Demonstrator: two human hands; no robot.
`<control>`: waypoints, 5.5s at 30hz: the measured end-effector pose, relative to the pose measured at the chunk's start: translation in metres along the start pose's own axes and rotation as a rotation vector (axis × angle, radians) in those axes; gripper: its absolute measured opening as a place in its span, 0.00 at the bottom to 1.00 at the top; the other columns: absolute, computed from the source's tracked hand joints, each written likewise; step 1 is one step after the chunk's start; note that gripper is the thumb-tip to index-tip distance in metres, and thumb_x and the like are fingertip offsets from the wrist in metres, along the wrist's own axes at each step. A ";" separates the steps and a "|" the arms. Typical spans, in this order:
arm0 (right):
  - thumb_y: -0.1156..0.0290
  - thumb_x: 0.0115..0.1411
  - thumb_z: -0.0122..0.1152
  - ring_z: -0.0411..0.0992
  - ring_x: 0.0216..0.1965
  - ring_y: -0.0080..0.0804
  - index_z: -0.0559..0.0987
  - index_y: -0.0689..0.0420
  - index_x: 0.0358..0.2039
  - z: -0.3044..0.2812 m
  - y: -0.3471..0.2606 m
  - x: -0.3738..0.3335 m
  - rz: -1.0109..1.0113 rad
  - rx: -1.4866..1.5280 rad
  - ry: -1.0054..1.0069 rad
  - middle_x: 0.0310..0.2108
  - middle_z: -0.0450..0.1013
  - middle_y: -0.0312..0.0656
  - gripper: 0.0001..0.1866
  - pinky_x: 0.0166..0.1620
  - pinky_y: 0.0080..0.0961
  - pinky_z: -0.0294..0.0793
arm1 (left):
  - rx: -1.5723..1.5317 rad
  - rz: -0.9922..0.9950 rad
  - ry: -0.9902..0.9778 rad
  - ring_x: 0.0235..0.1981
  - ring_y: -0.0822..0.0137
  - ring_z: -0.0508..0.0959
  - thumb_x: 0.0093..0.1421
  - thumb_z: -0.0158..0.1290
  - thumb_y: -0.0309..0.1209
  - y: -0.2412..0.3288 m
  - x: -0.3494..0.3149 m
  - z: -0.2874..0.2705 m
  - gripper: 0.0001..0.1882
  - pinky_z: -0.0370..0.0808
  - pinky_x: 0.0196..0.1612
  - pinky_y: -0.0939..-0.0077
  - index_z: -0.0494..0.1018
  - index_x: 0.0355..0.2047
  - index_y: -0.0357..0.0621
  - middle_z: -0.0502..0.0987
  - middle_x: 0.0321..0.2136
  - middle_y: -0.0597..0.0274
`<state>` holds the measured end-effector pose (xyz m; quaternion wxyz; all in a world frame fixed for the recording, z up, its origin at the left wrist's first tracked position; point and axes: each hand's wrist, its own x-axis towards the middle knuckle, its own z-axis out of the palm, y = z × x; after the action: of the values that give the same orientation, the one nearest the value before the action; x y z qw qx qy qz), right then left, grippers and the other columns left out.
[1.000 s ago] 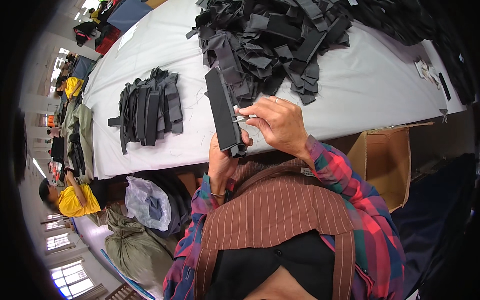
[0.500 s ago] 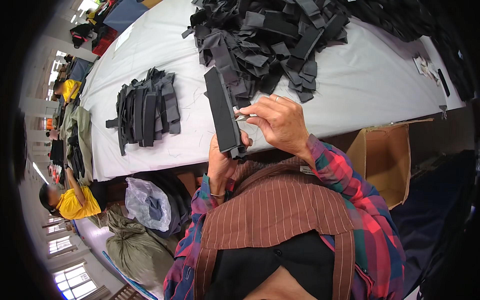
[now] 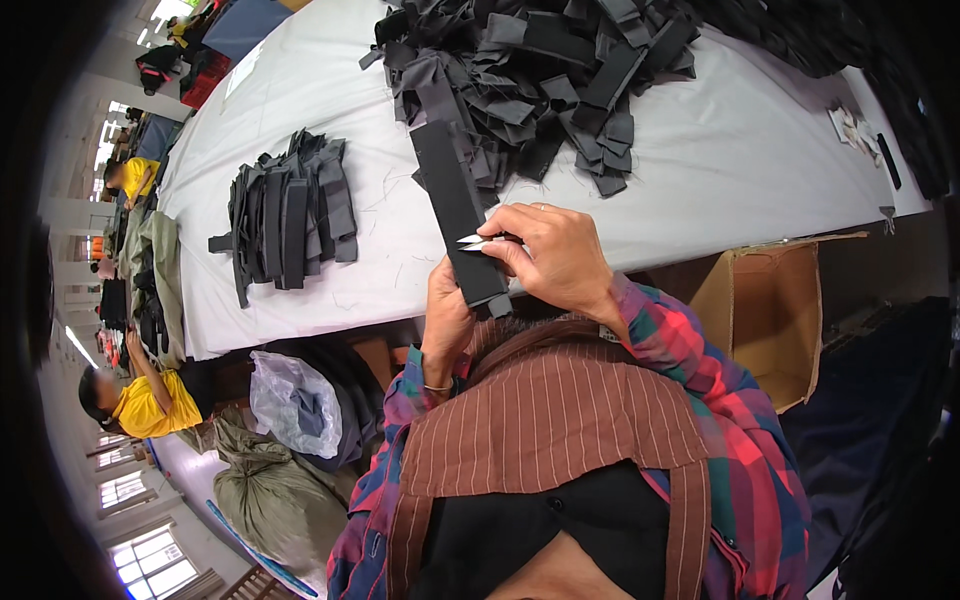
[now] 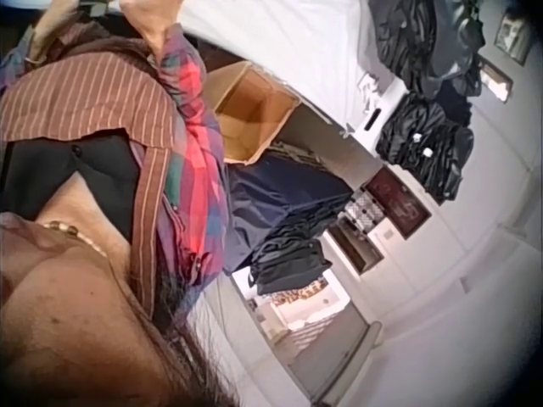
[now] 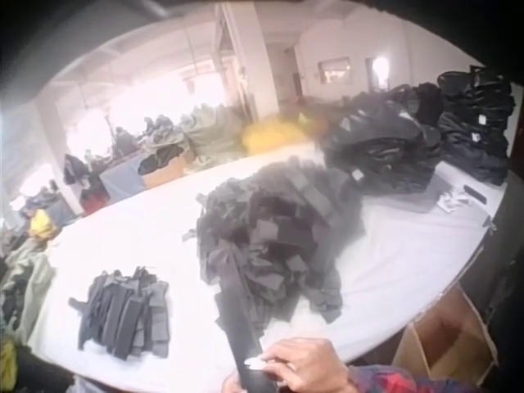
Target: The person is trimming excess threads or fabric from black textile strips using thread snippers at a workbench.
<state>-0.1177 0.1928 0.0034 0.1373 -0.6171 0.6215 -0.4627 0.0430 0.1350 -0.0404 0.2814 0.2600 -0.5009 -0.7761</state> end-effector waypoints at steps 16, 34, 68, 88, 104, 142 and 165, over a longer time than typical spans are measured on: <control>0.72 0.50 0.65 0.73 0.25 0.34 0.79 0.55 0.32 0.005 0.012 0.012 -0.008 -0.112 0.202 0.26 0.75 0.38 0.08 0.29 0.27 0.70 | -0.173 -0.088 -0.093 0.30 0.70 0.78 0.61 0.51 0.26 -0.002 -0.008 0.004 0.19 0.77 0.35 0.78 0.65 0.52 0.35 0.76 0.32 0.58; 0.72 0.53 0.63 0.72 0.25 0.34 0.79 0.54 0.33 0.003 0.023 0.015 -0.023 -0.264 0.314 0.25 0.74 0.37 0.06 0.29 0.26 0.69 | -0.353 -0.137 -0.160 0.30 0.69 0.77 0.60 0.51 0.24 -0.005 -0.016 0.004 0.26 0.76 0.35 0.78 0.60 0.59 0.36 0.75 0.32 0.56; 0.78 0.54 0.60 0.72 0.29 0.22 0.78 0.64 0.38 -0.003 -0.004 -0.005 0.065 0.314 -0.069 0.31 0.76 0.40 0.10 0.35 0.18 0.70 | -0.294 -0.112 0.170 0.23 0.71 0.75 0.60 0.51 0.27 0.004 -0.008 -0.002 0.24 0.74 0.27 0.80 0.63 0.56 0.35 0.75 0.28 0.58; 0.86 0.43 0.59 0.77 0.39 0.41 0.78 0.61 0.33 0.016 -0.006 -0.013 -0.077 0.188 -0.121 0.38 0.76 0.45 0.14 0.39 0.26 0.75 | -0.127 -0.050 0.161 0.33 0.73 0.77 0.59 0.50 0.20 0.003 -0.017 0.006 0.14 0.76 0.37 0.80 0.68 0.46 0.34 0.75 0.36 0.60; 0.69 0.60 0.59 0.57 0.18 0.10 0.75 0.56 0.34 0.006 0.013 0.027 0.639 0.922 -0.162 0.22 0.65 0.25 0.05 0.20 0.12 0.55 | 0.235 0.096 0.025 0.45 0.75 0.68 0.65 0.48 0.32 0.037 -0.033 -0.003 0.12 0.64 0.50 0.80 0.72 0.41 0.33 0.70 0.44 0.62; 0.70 0.43 0.68 0.68 0.24 0.33 0.80 0.52 0.28 -0.021 -0.001 -0.003 -0.241 -0.163 -0.155 0.22 0.72 0.33 0.09 0.29 0.28 0.61 | 0.150 -0.020 0.082 0.31 0.82 0.71 0.63 0.53 0.29 0.027 -0.016 -0.018 0.09 0.70 0.34 0.88 0.72 0.39 0.35 0.74 0.31 0.69; 0.72 0.49 0.66 0.74 0.27 0.35 0.80 0.58 0.31 -0.011 0.000 -0.006 0.069 0.023 -0.133 0.28 0.77 0.41 0.08 0.32 0.27 0.71 | 0.899 0.338 0.165 0.28 0.61 0.75 0.49 0.60 0.21 0.036 -0.015 -0.005 0.09 0.71 0.32 0.74 0.71 0.30 0.38 0.74 0.28 0.58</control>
<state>-0.1241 0.2025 0.0070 0.2013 -0.6231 0.6265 -0.4228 0.0635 0.1298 -0.0076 0.3019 0.3317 -0.7978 -0.4030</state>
